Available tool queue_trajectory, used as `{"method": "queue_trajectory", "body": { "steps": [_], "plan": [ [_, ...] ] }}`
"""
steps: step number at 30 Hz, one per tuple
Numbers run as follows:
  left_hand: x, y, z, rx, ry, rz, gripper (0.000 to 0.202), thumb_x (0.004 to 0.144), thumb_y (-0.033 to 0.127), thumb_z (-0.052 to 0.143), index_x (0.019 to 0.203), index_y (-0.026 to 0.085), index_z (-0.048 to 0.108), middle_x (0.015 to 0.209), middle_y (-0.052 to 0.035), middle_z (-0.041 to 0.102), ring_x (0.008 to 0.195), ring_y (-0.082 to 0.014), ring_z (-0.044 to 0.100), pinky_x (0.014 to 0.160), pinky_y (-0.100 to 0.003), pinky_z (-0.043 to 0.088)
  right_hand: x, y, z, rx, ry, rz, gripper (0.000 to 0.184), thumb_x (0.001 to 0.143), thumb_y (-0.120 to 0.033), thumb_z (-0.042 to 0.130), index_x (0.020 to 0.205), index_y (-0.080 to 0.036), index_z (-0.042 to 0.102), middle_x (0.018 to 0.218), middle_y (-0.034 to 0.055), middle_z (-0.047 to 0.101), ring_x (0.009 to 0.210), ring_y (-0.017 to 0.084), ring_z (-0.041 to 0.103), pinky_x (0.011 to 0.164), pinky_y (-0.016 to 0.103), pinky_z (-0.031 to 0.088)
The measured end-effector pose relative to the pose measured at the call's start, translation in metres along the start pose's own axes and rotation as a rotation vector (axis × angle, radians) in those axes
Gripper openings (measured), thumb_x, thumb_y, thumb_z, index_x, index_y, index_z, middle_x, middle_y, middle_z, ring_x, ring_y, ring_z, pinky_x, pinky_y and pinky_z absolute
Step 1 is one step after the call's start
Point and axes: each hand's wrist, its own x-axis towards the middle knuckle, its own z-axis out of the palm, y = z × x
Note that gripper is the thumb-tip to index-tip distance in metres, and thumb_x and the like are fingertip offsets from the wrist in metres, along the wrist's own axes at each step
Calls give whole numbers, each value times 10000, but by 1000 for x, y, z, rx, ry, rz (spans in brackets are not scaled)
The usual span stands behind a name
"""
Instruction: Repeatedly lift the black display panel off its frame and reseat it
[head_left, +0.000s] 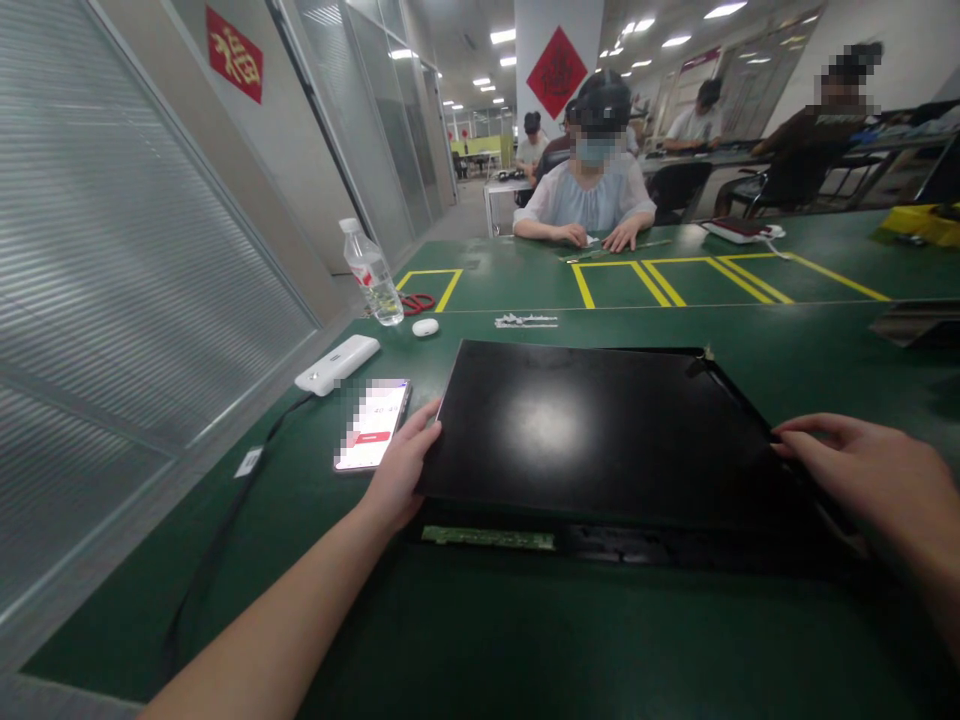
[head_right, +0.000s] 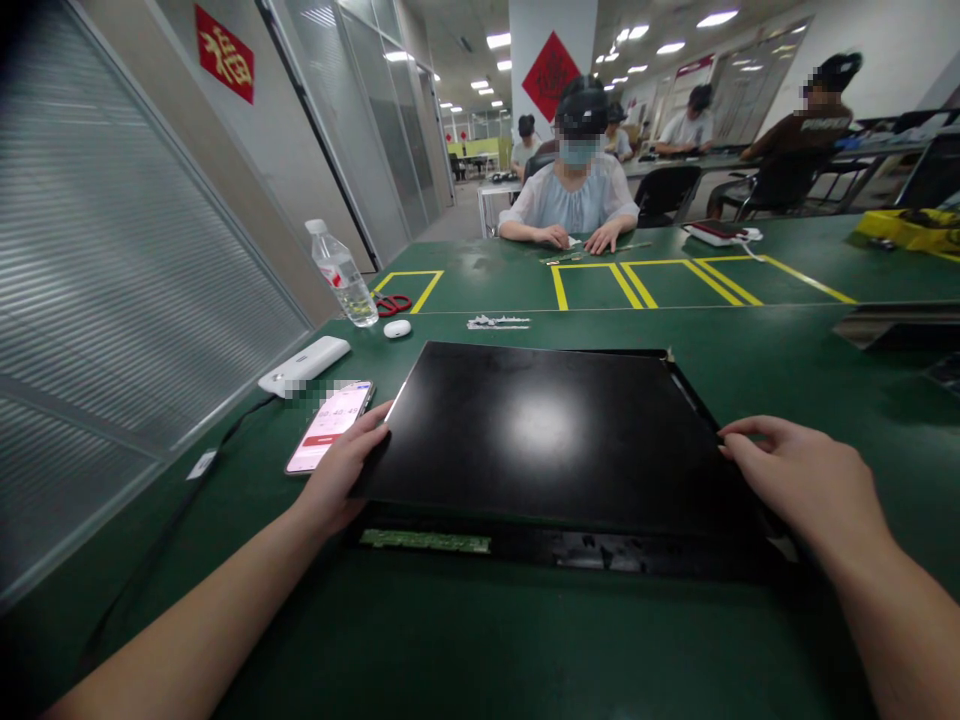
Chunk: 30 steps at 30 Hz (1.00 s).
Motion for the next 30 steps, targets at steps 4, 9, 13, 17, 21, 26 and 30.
{"method": "queue_trajectory", "body": {
  "steps": [4,9,13,17,21,26,30],
  "plan": [
    [3,-3,-3,21,10,17,567,799,183,650,1366,188,641,988,-81,796,800,-249,758,564,-265,548,0,1,0,4,-1,-18,403,620,-593,501,783,-315,742,798,55,735,713,304,615,609,393,435],
    [3,-4,-4,25,0,37,543,806,187,646,1349,189,655,989,-79,796,795,-237,753,567,-256,545,-4,-5,-4,7,-26,6,402,604,-594,509,792,-322,737,792,44,732,700,297,614,618,398,442],
    [1,-1,-1,23,18,36,555,797,170,640,1351,178,653,965,-79,797,744,-225,746,534,-246,529,-4,-6,-4,2,-7,-3,391,602,-589,507,770,-315,729,747,53,718,668,294,604,596,395,435],
    [1,-2,-1,17,23,41,536,804,166,641,1340,178,662,921,-73,797,721,-218,743,539,-244,534,-3,-2,-3,0,0,-31,401,615,-601,500,779,-322,738,784,47,733,712,304,620,613,396,444],
    [3,-4,-4,17,-1,48,520,817,163,647,1335,190,671,925,-68,799,729,-211,746,565,-241,547,-3,-1,-3,-11,11,-32,386,633,-588,503,782,-320,737,777,53,728,679,294,608,593,389,433],
    [4,-4,-4,7,-4,46,553,826,168,643,1379,187,641,980,-79,802,779,-224,758,575,-249,559,-3,-4,-4,-9,-2,-23,411,619,-596,498,798,-315,739,800,59,732,701,300,606,610,395,436],
    [3,-3,-2,2,-8,31,589,829,172,648,1417,178,611,1012,-96,802,824,-245,766,607,-270,581,-3,-3,-4,-5,-13,-13,426,615,-607,485,802,-318,735,822,60,735,735,311,610,614,396,429]
  ]
}}
